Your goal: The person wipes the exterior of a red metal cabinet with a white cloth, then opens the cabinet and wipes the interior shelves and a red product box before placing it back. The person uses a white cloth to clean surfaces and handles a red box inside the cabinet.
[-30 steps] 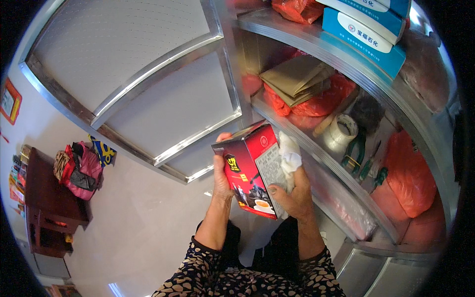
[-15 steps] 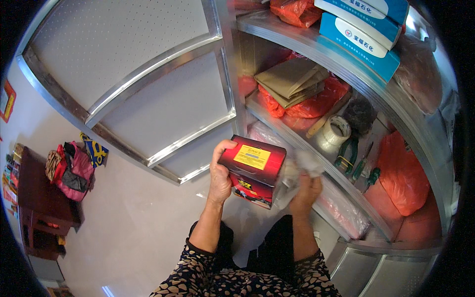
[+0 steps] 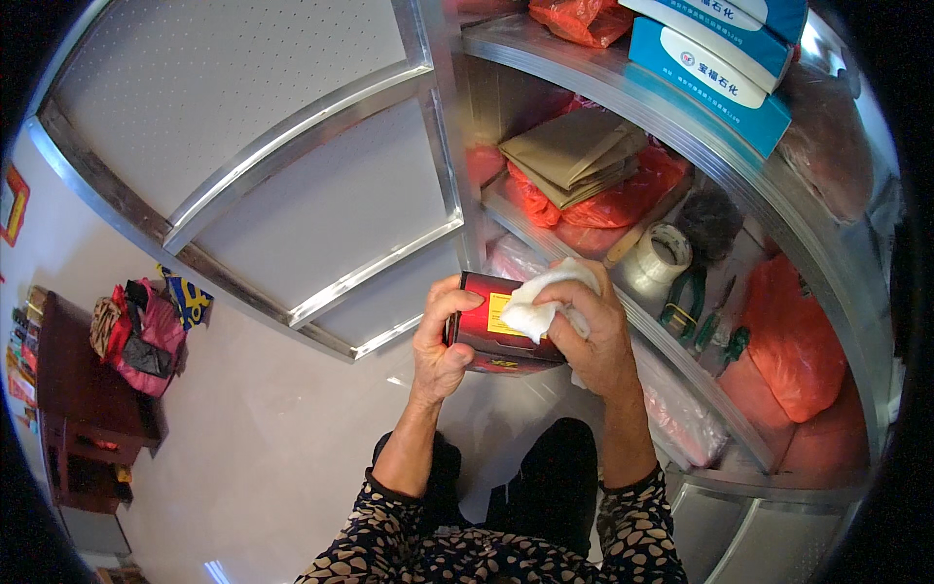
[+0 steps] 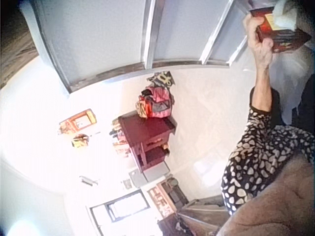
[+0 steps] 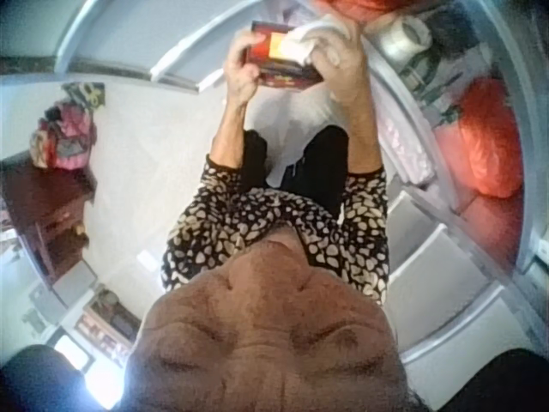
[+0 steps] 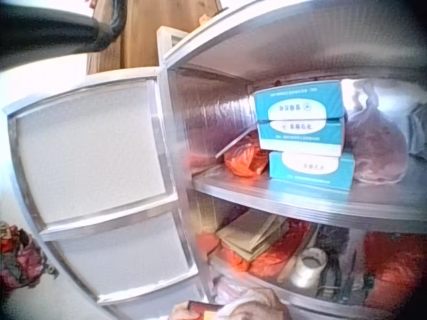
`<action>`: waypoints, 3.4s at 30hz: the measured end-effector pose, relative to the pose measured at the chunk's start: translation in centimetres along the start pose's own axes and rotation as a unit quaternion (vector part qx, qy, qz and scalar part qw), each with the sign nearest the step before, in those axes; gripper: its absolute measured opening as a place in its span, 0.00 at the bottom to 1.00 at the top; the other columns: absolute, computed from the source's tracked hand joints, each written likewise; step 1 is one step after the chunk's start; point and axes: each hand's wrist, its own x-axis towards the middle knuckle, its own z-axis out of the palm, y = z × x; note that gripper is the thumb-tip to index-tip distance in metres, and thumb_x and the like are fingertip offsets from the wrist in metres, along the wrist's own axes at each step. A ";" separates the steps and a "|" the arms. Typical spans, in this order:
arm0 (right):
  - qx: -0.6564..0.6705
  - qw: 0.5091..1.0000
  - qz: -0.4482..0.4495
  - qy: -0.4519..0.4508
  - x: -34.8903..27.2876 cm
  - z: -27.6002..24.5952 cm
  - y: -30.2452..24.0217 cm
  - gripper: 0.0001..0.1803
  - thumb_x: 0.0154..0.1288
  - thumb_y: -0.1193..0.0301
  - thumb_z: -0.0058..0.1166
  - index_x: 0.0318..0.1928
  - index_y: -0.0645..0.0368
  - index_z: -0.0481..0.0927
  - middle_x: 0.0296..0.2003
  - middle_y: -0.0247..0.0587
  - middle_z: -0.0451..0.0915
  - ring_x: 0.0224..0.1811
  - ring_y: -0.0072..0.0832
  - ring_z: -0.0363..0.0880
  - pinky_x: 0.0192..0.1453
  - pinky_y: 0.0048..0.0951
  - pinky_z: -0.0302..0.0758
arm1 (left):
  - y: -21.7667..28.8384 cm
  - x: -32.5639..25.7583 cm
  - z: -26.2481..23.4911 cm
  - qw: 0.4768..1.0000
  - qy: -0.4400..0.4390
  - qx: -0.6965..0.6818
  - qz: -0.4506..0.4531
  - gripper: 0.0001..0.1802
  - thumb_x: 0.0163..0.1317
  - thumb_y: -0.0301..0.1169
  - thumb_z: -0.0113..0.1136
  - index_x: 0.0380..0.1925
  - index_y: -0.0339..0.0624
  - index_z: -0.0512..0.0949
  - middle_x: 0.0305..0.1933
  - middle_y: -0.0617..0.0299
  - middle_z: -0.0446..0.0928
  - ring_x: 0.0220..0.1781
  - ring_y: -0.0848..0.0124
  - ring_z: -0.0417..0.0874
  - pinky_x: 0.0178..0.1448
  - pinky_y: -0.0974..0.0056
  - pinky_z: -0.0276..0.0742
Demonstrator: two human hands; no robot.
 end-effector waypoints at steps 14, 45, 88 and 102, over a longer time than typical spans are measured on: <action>-0.104 0.984 -0.142 -0.040 0.8 0.0 -2.0 0.22 0.49 0.73 0.56 0.49 0.57 0.75 0.46 0.44 0.74 0.52 0.43 0.70 0.56 0.42 0.64 | -0.1 -0.3 1.3 0.995 -0.003 -0.004 -0.095 0.49 0.44 0.47 0.71 0.63 0.44 0.57 0.55 0.54 0.68 0.59 0.65 0.69 0.65 0.60 0.60; -0.116 0.989 -0.087 0.012 0.6 2.6 0.9 0.14 0.54 0.75 0.50 0.43 0.54 0.77 0.49 0.48 0.73 0.48 0.46 0.73 0.50 0.43 0.68 | -0.4 -0.5 1.3 0.999 0.040 -0.019 -0.020 0.48 0.43 0.47 0.73 0.58 0.40 0.55 0.54 0.53 0.66 0.56 0.64 0.69 0.62 0.60 0.64; 0.385 0.849 0.249 0.261 -7.5 8.4 5.7 0.20 0.56 0.77 0.45 0.52 0.60 0.71 0.48 0.41 0.71 0.50 0.27 0.69 0.58 0.29 0.65 | -2.0 0.8 -0.8 0.930 0.223 -0.274 -0.105 0.33 0.57 0.57 0.56 0.52 0.46 0.61 0.51 0.61 0.70 0.54 0.68 0.72 0.59 0.60 0.71; 0.145 0.927 0.136 0.317 -7.3 9.9 4.7 0.20 0.52 0.84 0.42 0.48 0.64 0.71 0.49 0.47 0.73 0.52 0.38 0.71 0.59 0.36 0.66 | -0.4 0.7 0.1 0.962 0.222 -0.132 -0.089 0.26 0.65 0.33 0.47 0.63 0.44 0.57 0.60 0.60 0.64 0.57 0.65 0.72 0.55 0.59 0.74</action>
